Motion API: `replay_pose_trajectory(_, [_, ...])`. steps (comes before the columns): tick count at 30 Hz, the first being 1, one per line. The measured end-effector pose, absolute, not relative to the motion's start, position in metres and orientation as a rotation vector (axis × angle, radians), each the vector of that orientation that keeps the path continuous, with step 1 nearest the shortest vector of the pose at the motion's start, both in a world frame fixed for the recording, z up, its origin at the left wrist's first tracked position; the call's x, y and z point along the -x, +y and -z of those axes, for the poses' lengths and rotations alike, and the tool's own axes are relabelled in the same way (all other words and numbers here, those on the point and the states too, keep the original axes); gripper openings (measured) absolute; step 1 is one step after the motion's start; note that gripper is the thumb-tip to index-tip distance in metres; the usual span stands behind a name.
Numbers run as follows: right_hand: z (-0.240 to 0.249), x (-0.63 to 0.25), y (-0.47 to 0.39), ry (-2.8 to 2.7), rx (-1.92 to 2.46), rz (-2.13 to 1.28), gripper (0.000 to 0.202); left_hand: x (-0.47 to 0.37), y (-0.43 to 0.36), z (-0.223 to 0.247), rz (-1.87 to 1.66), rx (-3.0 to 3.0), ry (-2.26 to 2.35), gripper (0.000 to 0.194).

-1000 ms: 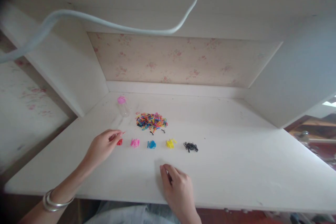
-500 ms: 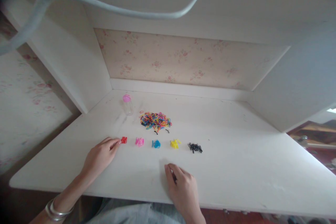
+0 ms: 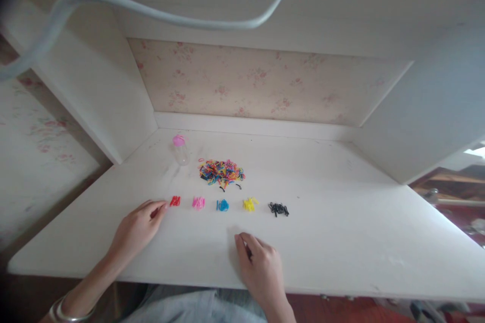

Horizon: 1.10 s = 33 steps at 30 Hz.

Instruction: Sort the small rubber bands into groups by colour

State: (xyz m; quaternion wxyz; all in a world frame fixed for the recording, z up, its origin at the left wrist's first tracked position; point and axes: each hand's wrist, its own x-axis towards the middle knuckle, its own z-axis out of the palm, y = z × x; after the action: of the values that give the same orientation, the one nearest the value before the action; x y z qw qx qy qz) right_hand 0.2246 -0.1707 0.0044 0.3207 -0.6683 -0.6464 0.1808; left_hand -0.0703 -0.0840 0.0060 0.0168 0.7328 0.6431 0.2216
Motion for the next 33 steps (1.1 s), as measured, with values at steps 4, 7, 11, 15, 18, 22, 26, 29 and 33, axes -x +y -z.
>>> replay_pose_trajectory(4, [-0.012, -0.226, -0.166, -1.677, 1.766, -0.562, 0.042, 0.07, -0.094, 0.001, -0.792, -2.172, 1.897, 0.03])
replay_pose_trajectory(7, [-0.029, -0.233, -0.152, -1.714, 1.802, -0.554, 0.044, 0.067, -0.101, 0.002, -0.836, -2.051, 1.87, 0.032])
replay_pose_trajectory(11, [-0.055, -0.247, -0.109, -1.88, 1.941, -0.35, 0.037, 0.062, -0.104, -0.006, -0.853, -1.891, 1.869, 0.036])
replay_pose_trajectory(15, [-0.059, -0.256, -0.051, -2.0, 2.25, -0.243, 0.036, 0.062, -0.104, -0.012, -0.881, -1.818, 1.862, 0.039])
replay_pose_trajectory(18, [-0.049, -0.255, -0.017, -2.076, 2.364, -0.208, 0.037, 0.064, -0.104, -0.011, -0.896, -1.839, 1.846, 0.038])
replay_pose_trajectory(22, [-0.035, -0.252, 0.004, -2.107, 2.355, -0.199, 0.035, 0.066, -0.104, -0.007, -0.917, -1.86, 1.822, 0.037])
replay_pose_trajectory(26, [-0.029, -0.251, 0.009, -2.103, 2.361, -0.176, 0.035, 0.067, -0.103, -0.005, -0.911, -1.866, 1.805, 0.036])
replay_pose_trajectory(29, [-0.031, -0.253, 0.008, -2.082, 2.383, -0.14, 0.037, 0.067, -0.103, -0.005, -0.921, -1.861, 1.799, 0.036])
replay_pose_trajectory(33, [-0.039, -0.262, 0.003, -2.026, 2.435, -0.084, 0.042, 0.066, -0.102, -0.006, -0.933, -1.884, 1.791, 0.034])
